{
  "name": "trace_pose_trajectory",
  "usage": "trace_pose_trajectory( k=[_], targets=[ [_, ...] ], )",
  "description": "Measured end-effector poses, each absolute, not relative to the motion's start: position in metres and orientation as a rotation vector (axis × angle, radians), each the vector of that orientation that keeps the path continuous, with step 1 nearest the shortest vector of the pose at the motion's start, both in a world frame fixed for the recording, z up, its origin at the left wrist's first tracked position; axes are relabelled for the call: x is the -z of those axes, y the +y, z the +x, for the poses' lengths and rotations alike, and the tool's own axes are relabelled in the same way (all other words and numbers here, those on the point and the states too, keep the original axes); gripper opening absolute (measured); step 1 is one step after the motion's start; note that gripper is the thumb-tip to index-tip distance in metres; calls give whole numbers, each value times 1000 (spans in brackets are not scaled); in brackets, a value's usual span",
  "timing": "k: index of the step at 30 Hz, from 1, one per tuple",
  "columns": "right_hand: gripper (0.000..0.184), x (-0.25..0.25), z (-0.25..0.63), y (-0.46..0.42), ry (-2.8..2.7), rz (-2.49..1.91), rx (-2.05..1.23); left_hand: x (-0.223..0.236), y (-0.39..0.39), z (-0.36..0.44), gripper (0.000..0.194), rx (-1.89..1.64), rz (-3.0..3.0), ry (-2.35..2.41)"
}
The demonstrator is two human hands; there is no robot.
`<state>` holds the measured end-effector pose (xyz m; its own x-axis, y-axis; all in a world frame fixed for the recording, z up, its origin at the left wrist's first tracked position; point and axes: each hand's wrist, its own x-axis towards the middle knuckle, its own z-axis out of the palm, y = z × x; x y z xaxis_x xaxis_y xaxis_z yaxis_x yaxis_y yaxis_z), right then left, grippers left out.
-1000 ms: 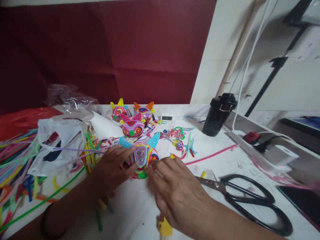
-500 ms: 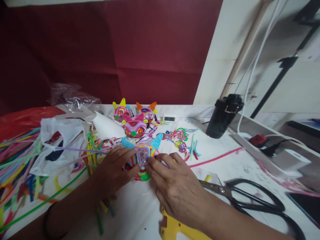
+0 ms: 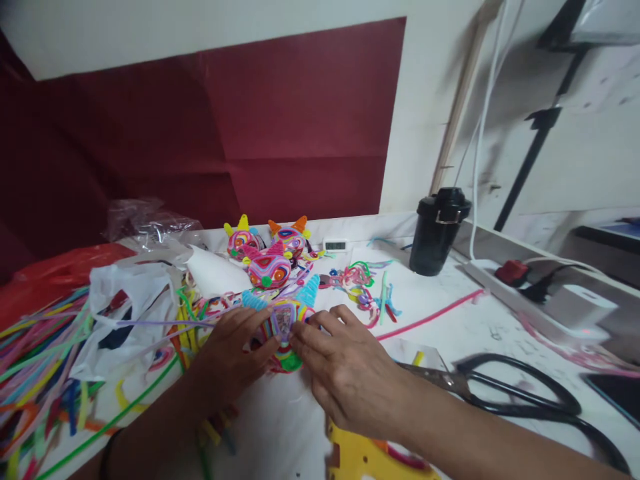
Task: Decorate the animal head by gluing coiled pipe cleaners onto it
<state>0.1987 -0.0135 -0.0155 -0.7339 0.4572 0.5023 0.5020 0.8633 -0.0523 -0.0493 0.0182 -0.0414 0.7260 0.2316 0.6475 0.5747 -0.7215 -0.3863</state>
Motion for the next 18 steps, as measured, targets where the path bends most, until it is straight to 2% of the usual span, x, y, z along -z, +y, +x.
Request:
trace_pose_trajectory(
  k=[6,12,18],
  targets=[
    [26,8,196,9,-2358,-788,-16,41,21,-48,23,792,-2313,-553],
    [16,0,191,27,-2403,-805,5,40,25,-51,22,766,-2279,-522],
    [14,-1,188,27,-2432,-832,100,35,22,-51,21,708,-2241,-526]
  ],
)
